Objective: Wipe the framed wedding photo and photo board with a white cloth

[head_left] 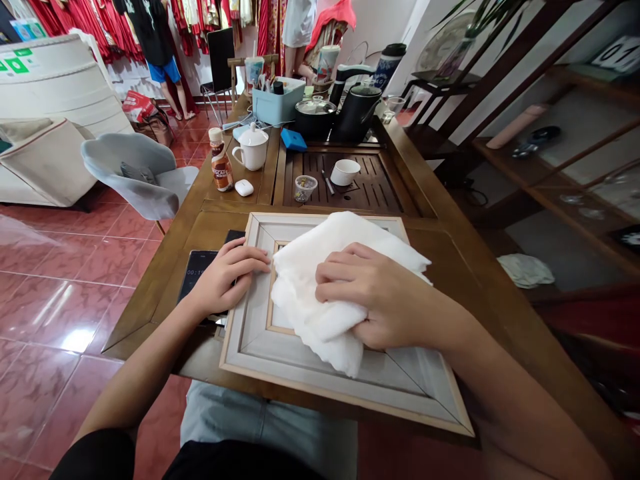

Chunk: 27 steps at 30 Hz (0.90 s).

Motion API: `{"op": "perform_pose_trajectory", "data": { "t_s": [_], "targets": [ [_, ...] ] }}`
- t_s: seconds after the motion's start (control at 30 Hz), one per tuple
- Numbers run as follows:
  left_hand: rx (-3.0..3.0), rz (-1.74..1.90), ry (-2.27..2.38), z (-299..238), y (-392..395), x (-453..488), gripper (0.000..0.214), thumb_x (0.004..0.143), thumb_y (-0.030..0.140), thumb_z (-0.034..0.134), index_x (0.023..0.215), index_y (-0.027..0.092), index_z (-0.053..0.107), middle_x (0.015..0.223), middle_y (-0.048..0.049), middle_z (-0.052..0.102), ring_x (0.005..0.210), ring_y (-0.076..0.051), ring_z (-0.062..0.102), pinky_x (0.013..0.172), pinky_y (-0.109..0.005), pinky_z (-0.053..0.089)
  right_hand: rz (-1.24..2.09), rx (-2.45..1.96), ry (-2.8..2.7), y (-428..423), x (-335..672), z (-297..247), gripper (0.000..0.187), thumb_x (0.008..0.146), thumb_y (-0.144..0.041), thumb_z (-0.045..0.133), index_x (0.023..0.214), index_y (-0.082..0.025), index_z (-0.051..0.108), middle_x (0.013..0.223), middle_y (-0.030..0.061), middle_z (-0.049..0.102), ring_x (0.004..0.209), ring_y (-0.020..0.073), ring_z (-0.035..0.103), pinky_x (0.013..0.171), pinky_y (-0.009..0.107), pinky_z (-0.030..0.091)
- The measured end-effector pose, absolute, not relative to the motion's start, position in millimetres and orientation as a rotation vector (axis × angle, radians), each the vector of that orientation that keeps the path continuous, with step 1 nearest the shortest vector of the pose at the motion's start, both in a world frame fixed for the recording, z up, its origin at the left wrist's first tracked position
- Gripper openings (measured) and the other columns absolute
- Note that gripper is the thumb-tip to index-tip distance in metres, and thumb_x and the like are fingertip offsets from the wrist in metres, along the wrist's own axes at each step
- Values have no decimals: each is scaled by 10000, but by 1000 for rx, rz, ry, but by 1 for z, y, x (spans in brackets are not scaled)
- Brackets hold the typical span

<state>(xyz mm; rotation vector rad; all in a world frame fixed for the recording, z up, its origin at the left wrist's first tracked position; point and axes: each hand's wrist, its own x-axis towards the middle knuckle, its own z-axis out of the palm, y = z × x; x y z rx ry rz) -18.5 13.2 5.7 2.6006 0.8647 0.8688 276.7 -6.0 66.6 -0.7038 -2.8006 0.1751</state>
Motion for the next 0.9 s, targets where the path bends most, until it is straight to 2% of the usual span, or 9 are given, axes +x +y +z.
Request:
{"op": "perform_pose_trajectory", "data": {
  "t_s": [0.1, 0.23, 0.3, 0.5, 0.57, 0.73, 0.9],
  "targets": [
    [2595, 854, 893, 6, 13, -18, 367, 937, 110, 392, 1115, 226, 691, 1203, -59, 737, 1206, -197, 678, 1252, -440, 315, 186, -682, -2825, -7, 277, 65, 190, 636, -81, 531, 753, -212, 605, 817, 10, 646, 761, 179, 516, 776, 345, 312],
    [2598, 866, 862, 6, 13, -19, 367, 946, 103, 394, 1133, 226, 685, 1211, -58, 735, 1221, -200, 675, 1250, -449, 314, -168, -868, -2694, -6, 278, 58, 191, 659, -97, 528, 772, -218, 623, 842, 40, 656, 787, 210, 511, 764, 355, 305],
    [2609, 887, 832, 6, 14, -19, 371, 951, 91, 385, 1137, 222, 678, 1210, -61, 733, 1223, -197, 674, 1242, -450, 317, -241, -906, -2662, -4, 278, 58, 197, 663, -96, 525, 780, -215, 630, 845, 47, 652, 793, 215, 510, 760, 356, 307],
    [2627, 909, 828, 5, 13, -18, 366, 942, 73, 374, 1115, 213, 664, 1194, -68, 733, 1214, -191, 673, 1226, -445, 332, 206, -657, -2831, -7, 276, 68, 181, 643, -92, 534, 751, -210, 619, 821, 16, 633, 755, 178, 515, 778, 344, 328],
    [2629, 910, 836, 5, 13, -18, 364, 940, 77, 377, 1115, 214, 665, 1198, -68, 734, 1210, -192, 677, 1226, -441, 336, 194, -656, -2822, -7, 276, 67, 184, 652, -91, 532, 757, -211, 624, 821, 18, 632, 756, 180, 515, 782, 350, 328],
    [2625, 873, 844, 6, 13, -19, 371, 951, 91, 374, 1134, 220, 669, 1208, -63, 735, 1227, -190, 671, 1240, -441, 313, -166, -850, -2651, -4, 278, 56, 215, 665, -90, 513, 783, -213, 644, 845, 49, 643, 781, 209, 507, 757, 360, 312],
    [2634, 898, 830, 6, 12, -18, 373, 945, 76, 366, 1121, 212, 665, 1198, -66, 732, 1226, -181, 667, 1237, -428, 313, 150, -676, -2765, -6, 278, 64, 201, 632, -84, 511, 742, -211, 620, 811, 21, 632, 745, 181, 499, 762, 343, 327]
  ]
}}
